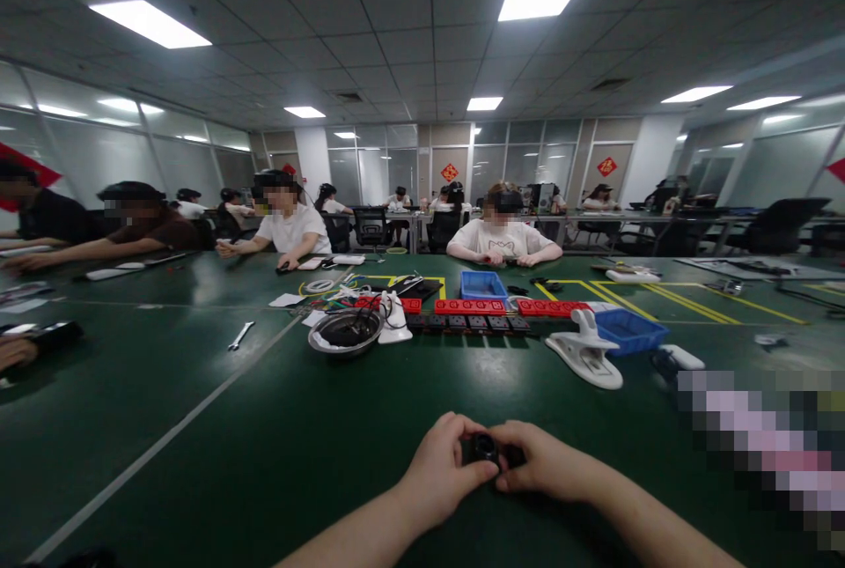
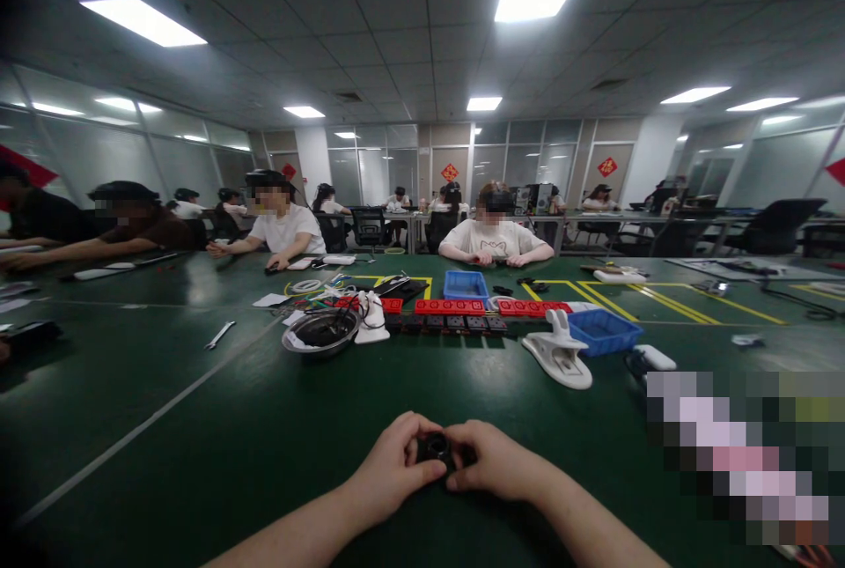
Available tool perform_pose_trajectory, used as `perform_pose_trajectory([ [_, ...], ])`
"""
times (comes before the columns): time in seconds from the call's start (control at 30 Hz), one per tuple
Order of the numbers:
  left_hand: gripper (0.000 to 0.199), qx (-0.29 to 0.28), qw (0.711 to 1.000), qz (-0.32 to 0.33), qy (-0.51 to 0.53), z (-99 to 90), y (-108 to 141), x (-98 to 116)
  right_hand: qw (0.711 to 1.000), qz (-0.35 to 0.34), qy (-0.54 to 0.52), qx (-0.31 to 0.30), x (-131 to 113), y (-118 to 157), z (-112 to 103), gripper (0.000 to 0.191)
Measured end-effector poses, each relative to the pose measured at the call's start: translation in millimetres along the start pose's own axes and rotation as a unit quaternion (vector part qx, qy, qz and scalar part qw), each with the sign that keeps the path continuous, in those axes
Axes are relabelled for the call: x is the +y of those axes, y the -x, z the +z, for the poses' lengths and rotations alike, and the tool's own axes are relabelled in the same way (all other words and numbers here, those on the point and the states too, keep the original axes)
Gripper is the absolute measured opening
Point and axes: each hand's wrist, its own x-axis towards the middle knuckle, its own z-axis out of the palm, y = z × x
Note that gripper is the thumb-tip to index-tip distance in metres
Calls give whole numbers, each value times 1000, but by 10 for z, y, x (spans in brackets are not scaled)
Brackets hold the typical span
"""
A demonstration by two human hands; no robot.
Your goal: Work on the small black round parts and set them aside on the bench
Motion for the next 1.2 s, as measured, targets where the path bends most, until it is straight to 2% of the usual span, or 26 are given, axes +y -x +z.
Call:
perform_pose_trajectory([
  [0.17, 29, -2, 1000, 4, 5, 2, -21, -19, 1000, 3, -25, -2, 19, -15, 10, 17],
  [0.4, 29, -1, 1000, -4, 7, 10, -8, -1, 1000, 11, -8, 18, 48, -29, 31, 15],
  [0.63, 28, 35, 998, -9, -56, 40, 14, 24, 999, 20, 23, 36, 45, -21, 31, 16],
  [0.77, 29, 56, 995, -16, -76, 55, 9, 22, 990, 57, 106, 71, 7, -47, 93, 23],
  [0.9, 28, 86, 993, -19, -81, 39, 1, 27, 957, 91, 229, 153, -23, -86, 237, 21],
  [0.97, 27, 87, 993, -14, -79, 27, 1, 26, 945, 97, 259, 173, -29, -89, 283, 21],
  [1.07, 28, 65, 995, 3, -79, 8, 1, 15, 949, 102, 252, 159, -47, -58, 259, 30],
  [1.2, 30, 25, 997, 16, -76, -14, -1, 3, 983, 42, 155, 88, -100, 13, 107, 43],
])
